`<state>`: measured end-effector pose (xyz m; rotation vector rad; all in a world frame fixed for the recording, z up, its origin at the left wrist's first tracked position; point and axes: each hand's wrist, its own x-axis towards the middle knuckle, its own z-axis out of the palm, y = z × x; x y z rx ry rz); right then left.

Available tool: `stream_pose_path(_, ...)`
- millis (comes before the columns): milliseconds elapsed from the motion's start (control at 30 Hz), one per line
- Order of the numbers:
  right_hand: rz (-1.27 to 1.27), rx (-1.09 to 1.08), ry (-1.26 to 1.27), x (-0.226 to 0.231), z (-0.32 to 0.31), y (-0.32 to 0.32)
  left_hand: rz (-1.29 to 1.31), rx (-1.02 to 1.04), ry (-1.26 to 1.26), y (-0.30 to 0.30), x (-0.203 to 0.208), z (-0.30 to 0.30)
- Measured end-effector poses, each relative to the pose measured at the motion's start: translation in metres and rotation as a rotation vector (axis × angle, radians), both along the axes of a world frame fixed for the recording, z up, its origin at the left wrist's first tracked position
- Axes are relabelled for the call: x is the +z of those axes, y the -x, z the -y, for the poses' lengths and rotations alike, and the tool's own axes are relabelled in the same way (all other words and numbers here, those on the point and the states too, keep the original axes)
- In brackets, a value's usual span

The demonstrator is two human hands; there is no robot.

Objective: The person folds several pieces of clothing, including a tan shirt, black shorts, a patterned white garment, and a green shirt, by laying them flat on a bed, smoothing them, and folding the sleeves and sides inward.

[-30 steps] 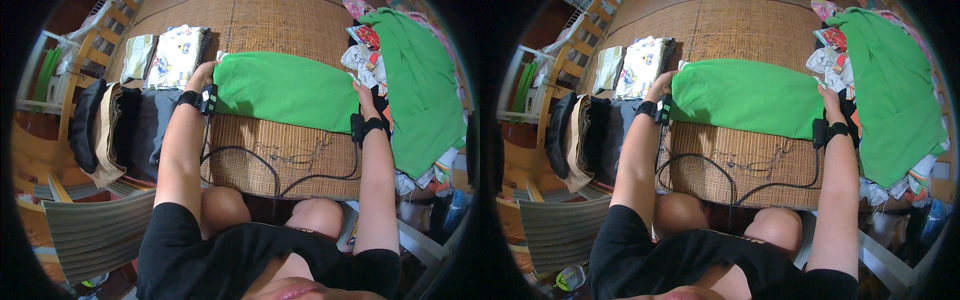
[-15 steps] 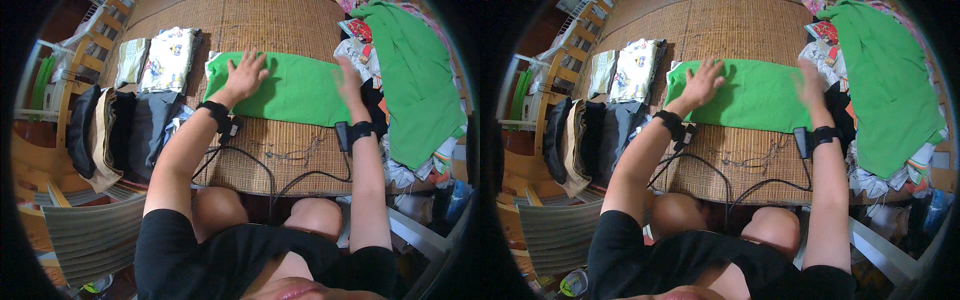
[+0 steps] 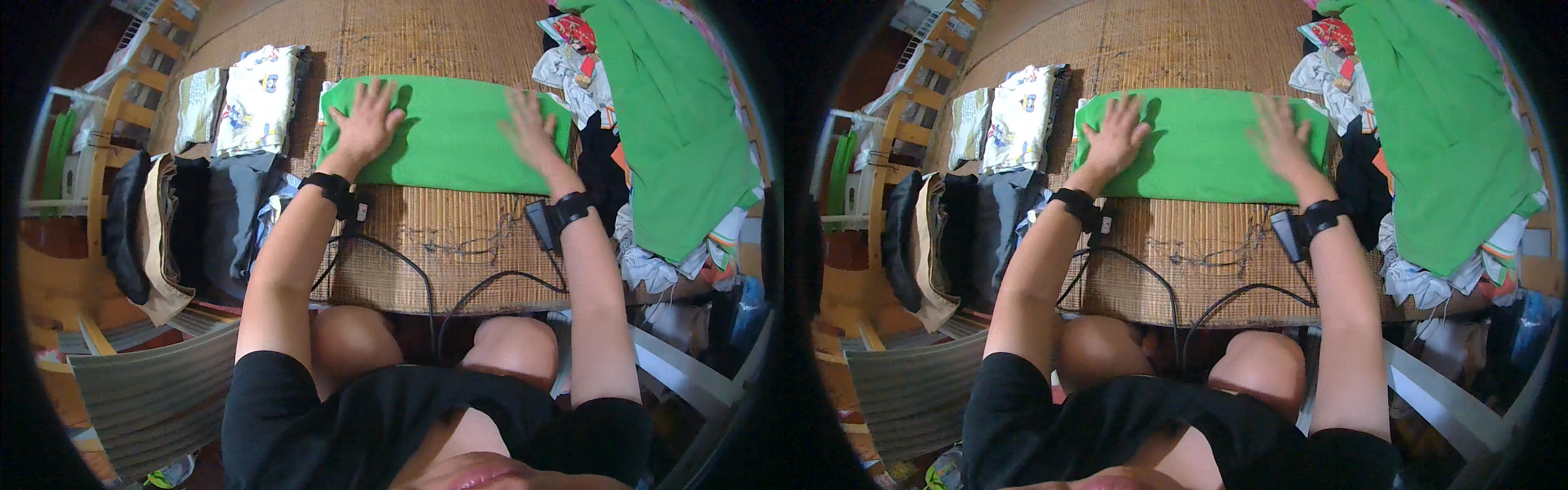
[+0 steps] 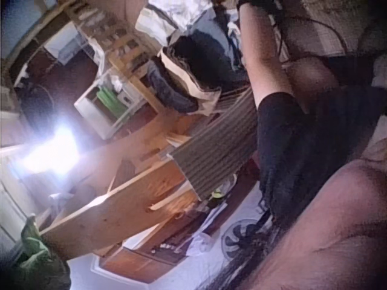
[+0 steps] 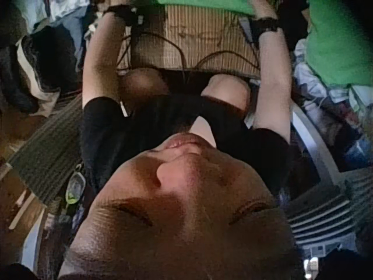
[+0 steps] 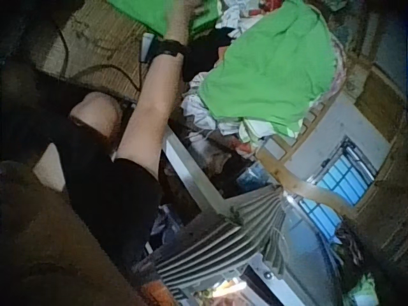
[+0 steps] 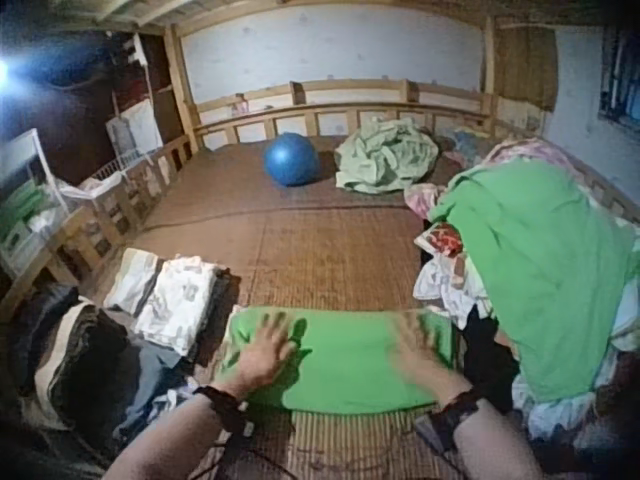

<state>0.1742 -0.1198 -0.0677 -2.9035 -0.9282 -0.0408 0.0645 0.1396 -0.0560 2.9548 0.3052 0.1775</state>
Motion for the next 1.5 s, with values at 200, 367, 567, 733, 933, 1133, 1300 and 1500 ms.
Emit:
stream_pose_path(200,-0.067,0.048,-0.034,-0.005,0.027,-0.023,-0.054,0.066,0.039,-0.002,-0.006,-0.047)
stream_pose_path(367,-0.154,-0.031,0.004,0.012,0.038,-0.068,-0.324,-0.017,0.038,-0.041,0.005,-0.095)
stream_pose_path(567,-0.297,0.144,0.121,0.031,0.035,-0.094,-0.535,-0.147,0.019,-0.067,0.037,-0.091)
stream_pose_path(733,-0.318,0.227,-0.054,0.093,0.025,-0.107,-0.429,-0.121,0.253,-0.067,0.084,-0.102)
stream_pose_path(933,-0.037,0.314,-0.421,0.142,0.031,-0.120,-0.445,-0.093,0.340,-0.053,0.137,-0.113)
stream_pose_path(1133,0.311,0.040,-0.311,0.181,0.024,-0.097,0.408,-0.223,-0.083,-0.047,0.174,-0.120)
stream_pose_path(1300,0.651,0.084,-0.420,0.149,0.035,-0.045,0.383,-0.156,-0.183,0.000,0.140,-0.087)
stream_pose_path(1500,-0.536,0.058,-0.146,0.046,0.089,0.012,-0.169,-0.267,-0.010,0.063,0.042,-0.048)
